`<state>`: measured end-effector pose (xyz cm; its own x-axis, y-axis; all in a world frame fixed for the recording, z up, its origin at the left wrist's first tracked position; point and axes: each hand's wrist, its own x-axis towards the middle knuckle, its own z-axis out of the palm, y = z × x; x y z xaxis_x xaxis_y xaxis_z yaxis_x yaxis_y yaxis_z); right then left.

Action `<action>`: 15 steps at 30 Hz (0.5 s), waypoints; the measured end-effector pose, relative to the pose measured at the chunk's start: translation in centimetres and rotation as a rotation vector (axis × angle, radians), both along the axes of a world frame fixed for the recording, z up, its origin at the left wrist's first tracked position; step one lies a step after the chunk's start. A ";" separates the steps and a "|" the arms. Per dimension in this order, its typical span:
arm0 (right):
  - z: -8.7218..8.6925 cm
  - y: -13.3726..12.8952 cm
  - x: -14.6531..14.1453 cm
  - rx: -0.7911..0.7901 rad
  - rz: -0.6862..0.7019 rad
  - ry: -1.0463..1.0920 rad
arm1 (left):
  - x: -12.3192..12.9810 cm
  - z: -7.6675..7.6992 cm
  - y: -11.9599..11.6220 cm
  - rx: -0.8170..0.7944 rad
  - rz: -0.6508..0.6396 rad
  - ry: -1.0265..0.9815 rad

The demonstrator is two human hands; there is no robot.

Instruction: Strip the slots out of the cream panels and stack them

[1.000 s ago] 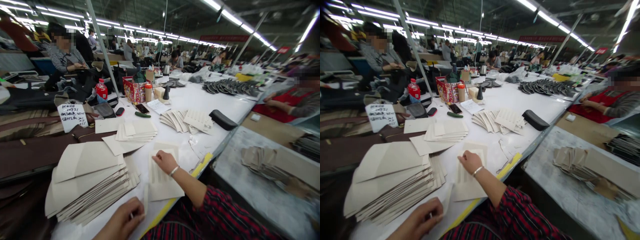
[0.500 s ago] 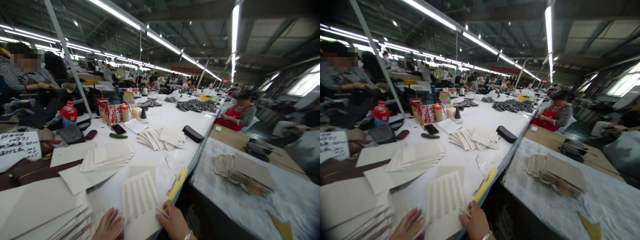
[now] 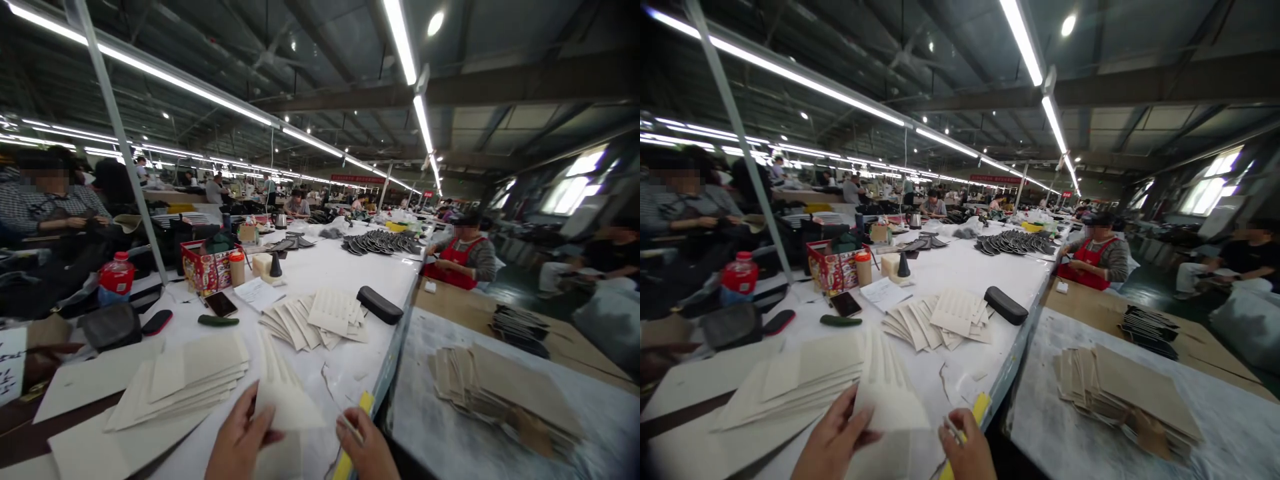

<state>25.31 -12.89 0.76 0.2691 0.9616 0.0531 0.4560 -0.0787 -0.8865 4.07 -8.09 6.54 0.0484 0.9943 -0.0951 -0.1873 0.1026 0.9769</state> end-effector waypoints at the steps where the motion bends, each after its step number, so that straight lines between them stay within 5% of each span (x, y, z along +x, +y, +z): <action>1: 0.7 0.2 1.2 0.032 -0.033 -0.005 | 1.3 1.2 2.3 0.059 -0.083 -0.062; 5: 0.6 -0.3 6.0 0.034 -0.163 -0.176 | 6.8 4.1 10.8 0.179 -0.151 -0.129; 8: -3.2 -2.2 10.0 -0.074 -0.177 -0.446 | 8.4 3.0 14.2 0.104 -0.015 0.134; 11: -9.3 -4.8 13.6 -0.234 -0.109 -0.705 | 6.0 -0.4 13.2 0.197 0.006 0.367; 15: -16.0 -7.6 16.2 -0.490 -0.013 -0.918 | -0.3 -6.1 6.1 0.694 -0.302 1.053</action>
